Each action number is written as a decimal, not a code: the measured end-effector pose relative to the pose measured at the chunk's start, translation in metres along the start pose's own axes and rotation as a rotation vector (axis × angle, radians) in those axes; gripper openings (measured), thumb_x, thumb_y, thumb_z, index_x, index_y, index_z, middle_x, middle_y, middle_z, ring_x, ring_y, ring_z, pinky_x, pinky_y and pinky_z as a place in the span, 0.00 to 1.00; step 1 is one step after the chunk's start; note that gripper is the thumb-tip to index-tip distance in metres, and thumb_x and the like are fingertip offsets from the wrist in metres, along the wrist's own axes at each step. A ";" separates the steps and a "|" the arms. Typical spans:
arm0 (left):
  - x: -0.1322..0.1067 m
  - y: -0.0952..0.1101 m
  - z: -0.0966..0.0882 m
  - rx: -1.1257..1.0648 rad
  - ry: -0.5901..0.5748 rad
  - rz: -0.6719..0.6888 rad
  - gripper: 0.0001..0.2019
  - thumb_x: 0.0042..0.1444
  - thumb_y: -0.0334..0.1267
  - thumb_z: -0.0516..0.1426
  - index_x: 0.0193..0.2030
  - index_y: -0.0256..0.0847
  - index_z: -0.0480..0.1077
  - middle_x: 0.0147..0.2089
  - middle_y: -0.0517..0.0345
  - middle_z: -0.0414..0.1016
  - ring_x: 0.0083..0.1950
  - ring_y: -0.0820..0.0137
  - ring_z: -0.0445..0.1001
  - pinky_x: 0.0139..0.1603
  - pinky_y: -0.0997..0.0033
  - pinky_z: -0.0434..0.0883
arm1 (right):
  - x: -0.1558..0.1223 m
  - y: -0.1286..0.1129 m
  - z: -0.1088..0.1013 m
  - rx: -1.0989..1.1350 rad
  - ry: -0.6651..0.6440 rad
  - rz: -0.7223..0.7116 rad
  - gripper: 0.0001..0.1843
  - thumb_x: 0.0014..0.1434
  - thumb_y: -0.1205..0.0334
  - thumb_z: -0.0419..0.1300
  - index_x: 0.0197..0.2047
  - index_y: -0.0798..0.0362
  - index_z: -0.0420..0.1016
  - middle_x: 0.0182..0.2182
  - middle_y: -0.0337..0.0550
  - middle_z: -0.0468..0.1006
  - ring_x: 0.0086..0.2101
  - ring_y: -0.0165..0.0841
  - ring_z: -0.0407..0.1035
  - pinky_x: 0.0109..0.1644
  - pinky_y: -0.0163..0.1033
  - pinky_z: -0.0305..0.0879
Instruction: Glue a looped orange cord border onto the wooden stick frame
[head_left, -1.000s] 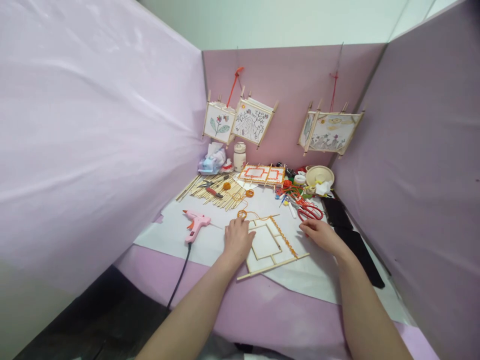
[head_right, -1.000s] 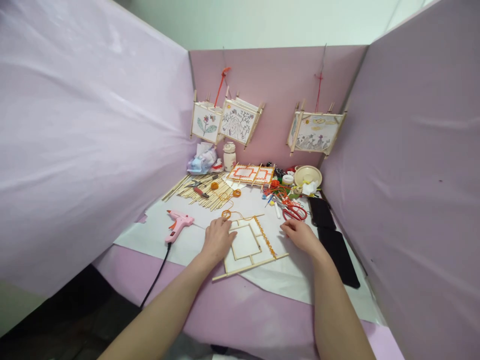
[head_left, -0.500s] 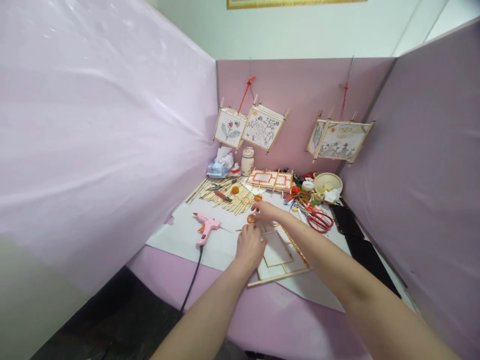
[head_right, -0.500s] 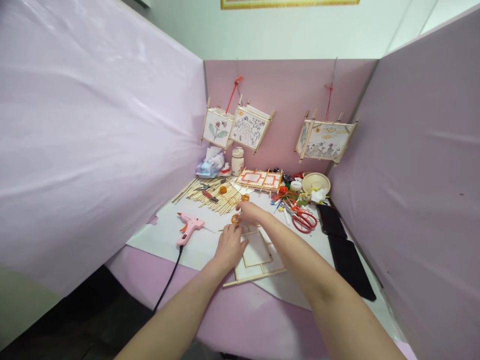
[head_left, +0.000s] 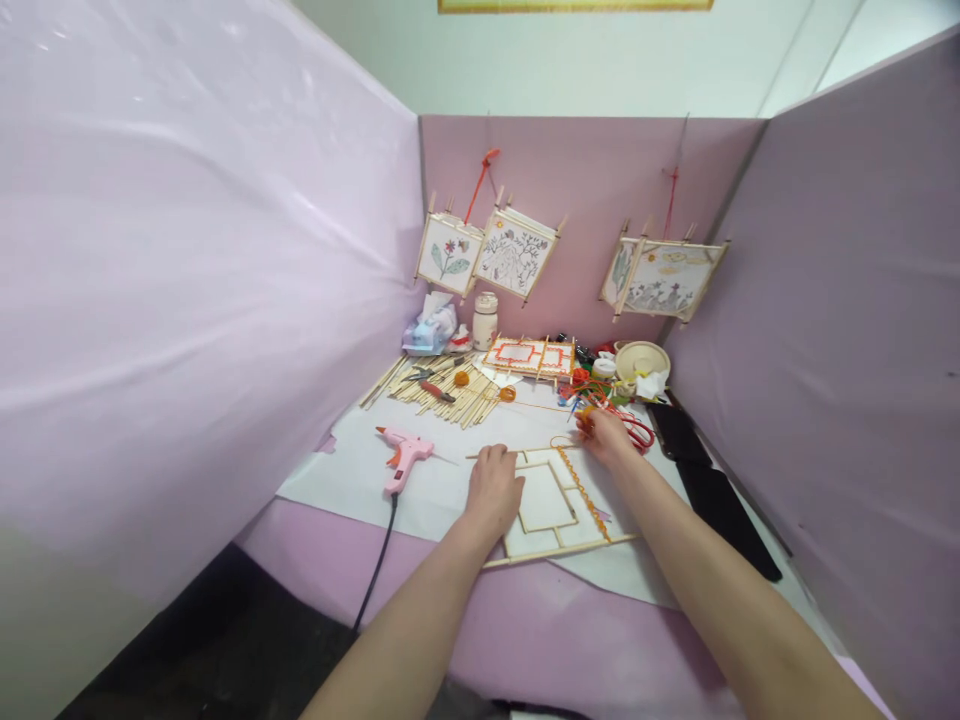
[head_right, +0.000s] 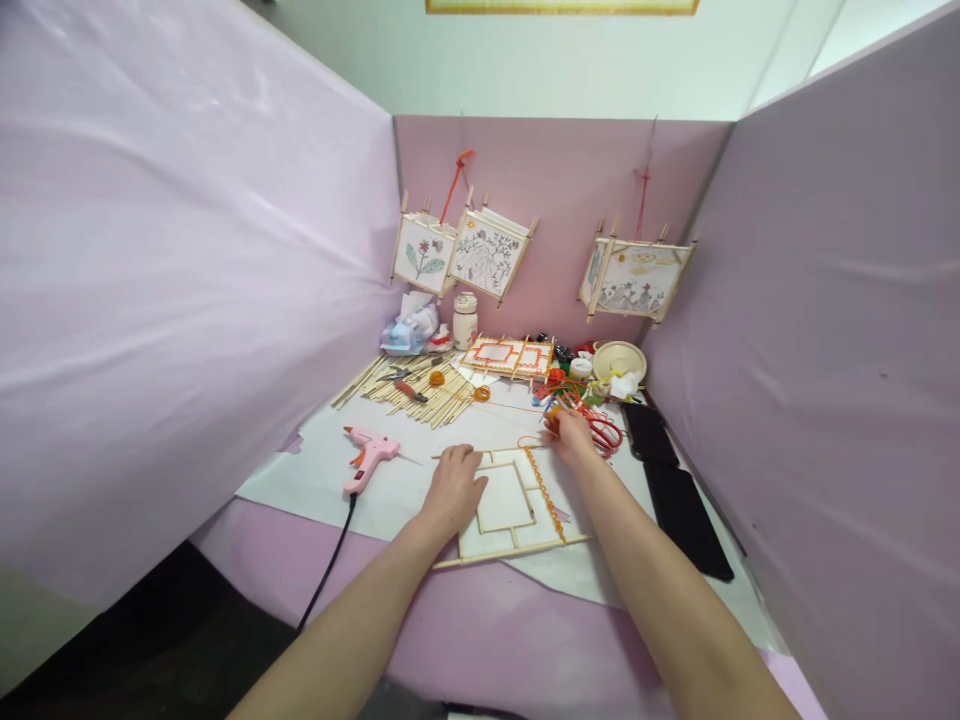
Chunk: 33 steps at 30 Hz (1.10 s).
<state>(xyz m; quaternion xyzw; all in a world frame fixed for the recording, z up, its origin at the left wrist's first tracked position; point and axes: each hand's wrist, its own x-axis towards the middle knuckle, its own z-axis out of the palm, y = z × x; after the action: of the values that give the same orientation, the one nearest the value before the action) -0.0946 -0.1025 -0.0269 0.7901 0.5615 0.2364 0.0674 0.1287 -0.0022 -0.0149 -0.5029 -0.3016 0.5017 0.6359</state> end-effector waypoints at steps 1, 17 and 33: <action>0.000 -0.001 0.000 -0.005 0.004 0.011 0.12 0.58 0.31 0.55 0.49 0.36 0.70 0.55 0.45 0.68 0.58 0.56 0.61 0.59 0.57 0.64 | -0.003 0.000 -0.009 0.029 0.008 0.042 0.10 0.43 0.71 0.58 0.29 0.50 0.62 0.22 0.35 0.72 0.21 0.26 0.65 0.21 0.28 0.60; 0.004 -0.020 0.005 -0.069 0.063 0.118 0.14 0.57 0.26 0.53 0.50 0.36 0.70 0.55 0.44 0.67 0.60 0.59 0.63 0.63 0.55 0.62 | -0.028 -0.012 -0.052 0.290 -0.155 0.066 0.11 0.46 0.65 0.61 0.35 0.48 0.68 0.26 0.35 0.73 0.26 0.27 0.69 0.28 0.33 0.67; 0.003 -0.020 0.002 -0.090 0.039 0.099 0.13 0.58 0.28 0.54 0.50 0.35 0.70 0.56 0.43 0.67 0.60 0.58 0.63 0.64 0.54 0.61 | -0.027 0.007 -0.077 -0.497 0.084 -0.430 0.10 0.45 0.63 0.63 0.35 0.50 0.75 0.35 0.41 0.78 0.39 0.35 0.70 0.43 0.40 0.68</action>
<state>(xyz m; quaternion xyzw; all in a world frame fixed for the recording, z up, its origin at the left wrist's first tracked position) -0.1098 -0.0920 -0.0352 0.8083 0.5118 0.2797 0.0804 0.1862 -0.0532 -0.0418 -0.5878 -0.4877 0.2457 0.5969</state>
